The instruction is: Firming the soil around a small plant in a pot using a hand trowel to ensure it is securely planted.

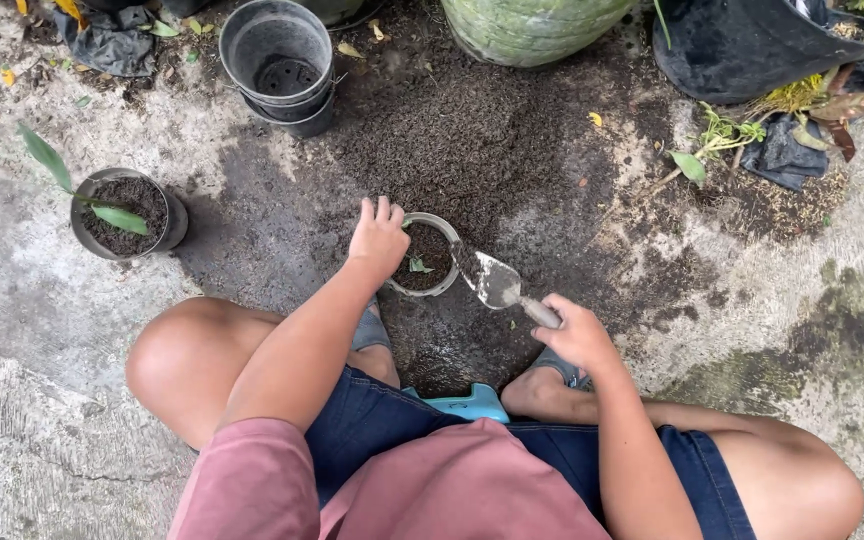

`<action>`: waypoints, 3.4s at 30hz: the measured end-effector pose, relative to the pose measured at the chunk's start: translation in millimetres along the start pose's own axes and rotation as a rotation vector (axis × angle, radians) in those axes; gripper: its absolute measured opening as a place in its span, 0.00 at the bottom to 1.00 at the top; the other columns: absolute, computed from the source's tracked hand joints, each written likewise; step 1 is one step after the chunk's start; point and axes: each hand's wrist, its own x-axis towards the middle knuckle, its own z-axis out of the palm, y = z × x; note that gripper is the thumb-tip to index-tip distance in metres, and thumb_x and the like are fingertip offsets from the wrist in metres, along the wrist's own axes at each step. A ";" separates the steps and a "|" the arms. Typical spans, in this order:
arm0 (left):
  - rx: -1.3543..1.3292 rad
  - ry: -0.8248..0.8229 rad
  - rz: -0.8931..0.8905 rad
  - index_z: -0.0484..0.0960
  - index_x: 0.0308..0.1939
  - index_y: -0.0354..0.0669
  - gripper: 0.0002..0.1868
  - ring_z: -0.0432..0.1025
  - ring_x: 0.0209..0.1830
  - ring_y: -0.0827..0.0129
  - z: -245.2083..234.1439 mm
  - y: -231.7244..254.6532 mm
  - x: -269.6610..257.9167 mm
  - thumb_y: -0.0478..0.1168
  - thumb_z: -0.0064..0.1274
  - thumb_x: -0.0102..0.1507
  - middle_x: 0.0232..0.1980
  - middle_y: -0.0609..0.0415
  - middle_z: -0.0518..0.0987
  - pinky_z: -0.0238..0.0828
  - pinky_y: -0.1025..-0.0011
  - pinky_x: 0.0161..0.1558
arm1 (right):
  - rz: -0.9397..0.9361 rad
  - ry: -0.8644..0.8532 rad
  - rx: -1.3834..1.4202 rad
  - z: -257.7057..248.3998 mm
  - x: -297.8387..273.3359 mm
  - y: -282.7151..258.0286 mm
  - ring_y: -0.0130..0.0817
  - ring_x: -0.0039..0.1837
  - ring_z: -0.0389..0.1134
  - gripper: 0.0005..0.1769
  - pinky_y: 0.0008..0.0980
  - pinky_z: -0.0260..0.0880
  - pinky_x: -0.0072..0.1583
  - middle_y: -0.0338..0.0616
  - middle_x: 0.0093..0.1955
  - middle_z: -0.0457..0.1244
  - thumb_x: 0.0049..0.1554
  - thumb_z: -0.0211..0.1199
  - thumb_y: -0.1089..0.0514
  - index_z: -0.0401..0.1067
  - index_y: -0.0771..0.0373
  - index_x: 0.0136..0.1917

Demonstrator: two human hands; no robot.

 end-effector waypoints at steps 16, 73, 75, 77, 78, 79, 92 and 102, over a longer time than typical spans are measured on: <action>0.057 0.035 0.112 0.86 0.53 0.50 0.15 0.53 0.78 0.40 -9.1 14.0 5.8 0.39 0.46 0.68 0.70 0.46 0.71 0.44 0.32 0.70 | -0.076 -0.202 -0.111 57.0 22.9 10.2 0.54 0.64 0.69 0.23 0.47 0.68 0.63 0.51 0.53 0.71 0.46 0.68 0.47 0.76 0.47 0.57; -0.194 0.350 0.258 0.84 0.45 0.54 0.15 0.80 0.32 0.56 14.8 16.3 50.8 0.31 0.58 0.58 0.44 0.54 0.79 0.52 0.30 0.68 | 0.036 -0.355 0.574 99.0 20.3 -67.1 0.38 0.21 0.64 0.26 0.31 0.64 0.22 0.54 0.28 0.62 0.61 0.59 0.46 0.70 0.72 0.59; -0.199 0.352 0.258 0.81 0.49 0.55 0.17 0.79 0.29 0.60 21.4 17.1 55.2 0.30 0.58 0.59 0.48 0.56 0.75 0.61 0.39 0.64 | 0.033 -0.359 0.587 94.5 16.0 -71.4 0.38 0.21 0.64 0.26 0.30 0.64 0.22 0.53 0.28 0.62 0.61 0.59 0.47 0.69 0.73 0.61; -0.188 0.366 0.249 0.78 0.54 0.57 0.21 0.79 0.29 0.62 6.2 13.9 46.9 0.30 0.58 0.60 0.49 0.56 0.73 0.63 0.43 0.62 | 0.036 -0.359 0.627 96.3 15.9 -73.5 0.37 0.21 0.63 0.26 0.30 0.63 0.22 0.52 0.28 0.61 0.61 0.59 0.46 0.69 0.72 0.61; -0.176 0.381 0.236 0.75 0.60 0.59 0.25 0.79 0.29 0.64 -1.6 12.6 43.1 0.31 0.57 0.61 0.49 0.57 0.71 0.64 0.46 0.61 | 0.035 -0.357 0.665 96.6 16.1 -74.2 0.37 0.20 0.62 0.26 0.29 0.61 0.21 0.52 0.27 0.60 0.61 0.59 0.46 0.69 0.71 0.60; -0.178 0.382 0.235 0.75 0.60 0.59 0.25 0.79 0.29 0.64 -15.9 9.7 33.3 0.31 0.57 0.61 0.49 0.57 0.71 0.64 0.46 0.61 | 0.037 -0.357 0.664 97.3 17.4 -71.2 0.37 0.20 0.62 0.26 0.29 0.61 0.21 0.52 0.27 0.60 0.61 0.59 0.46 0.69 0.71 0.60; -0.274 0.232 0.216 0.59 0.77 0.58 0.38 0.82 0.42 0.59 -28.3 2.9 32.0 0.30 0.53 0.65 0.68 0.44 0.69 0.66 0.53 0.62 | 0.034 -0.377 0.628 94.8 19.1 -71.1 0.36 0.19 0.61 0.22 0.29 0.59 0.21 0.50 0.27 0.59 0.61 0.58 0.48 0.71 0.69 0.58; -0.326 0.249 0.216 0.59 0.77 0.57 0.38 0.81 0.43 0.58 -25.4 2.9 34.2 0.29 0.53 0.64 0.68 0.45 0.66 0.68 0.54 0.59 | 0.033 -0.396 0.743 88.4 18.4 -81.0 0.33 0.18 0.59 0.26 0.27 0.56 0.20 0.47 0.28 0.57 0.62 0.58 0.45 0.67 0.68 0.64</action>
